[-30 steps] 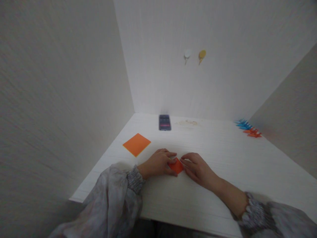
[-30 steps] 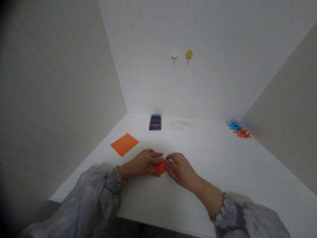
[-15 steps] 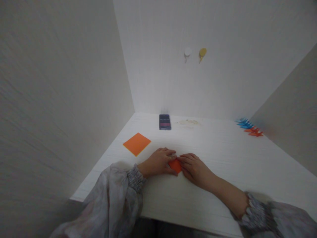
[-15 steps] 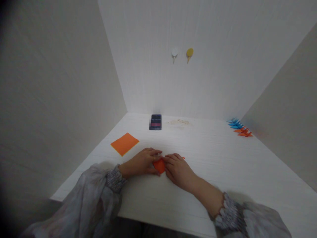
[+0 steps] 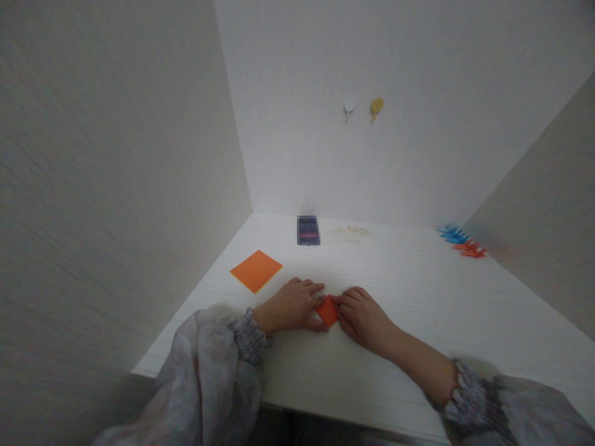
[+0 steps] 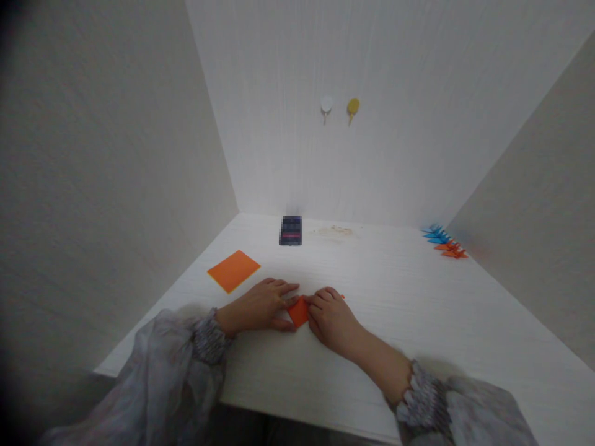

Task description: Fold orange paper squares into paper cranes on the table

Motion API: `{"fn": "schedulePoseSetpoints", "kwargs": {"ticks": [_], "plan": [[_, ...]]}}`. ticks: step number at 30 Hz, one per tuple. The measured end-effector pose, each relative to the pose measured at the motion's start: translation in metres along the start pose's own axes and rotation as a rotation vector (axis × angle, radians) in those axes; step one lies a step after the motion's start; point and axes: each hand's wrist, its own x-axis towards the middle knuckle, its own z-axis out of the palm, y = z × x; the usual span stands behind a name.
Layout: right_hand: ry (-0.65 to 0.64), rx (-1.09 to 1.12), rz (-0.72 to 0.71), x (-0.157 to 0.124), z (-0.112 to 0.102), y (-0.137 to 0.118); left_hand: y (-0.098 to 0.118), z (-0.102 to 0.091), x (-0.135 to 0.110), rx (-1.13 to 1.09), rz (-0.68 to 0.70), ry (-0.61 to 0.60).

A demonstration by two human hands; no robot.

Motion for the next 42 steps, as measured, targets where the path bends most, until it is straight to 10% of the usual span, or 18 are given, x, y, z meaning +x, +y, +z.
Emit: {"fn": "schedulePoseSetpoints", "kwargs": {"ticks": [24, 30, 42], "plan": [[0.042, -0.004, 0.023, -0.005, 0.001, 0.004, -0.007, 0.004, 0.001, -0.269, -0.077, 0.156], [0.086, 0.085, 0.032, -0.007, 0.008, 0.009, 0.008, 0.01, 0.012, -0.248, 0.118, 0.106], [-0.048, 0.157, -0.09, -0.014, -0.014, 0.02, 0.01, 0.008, 0.008, -0.21, 0.057, 0.053]]}}
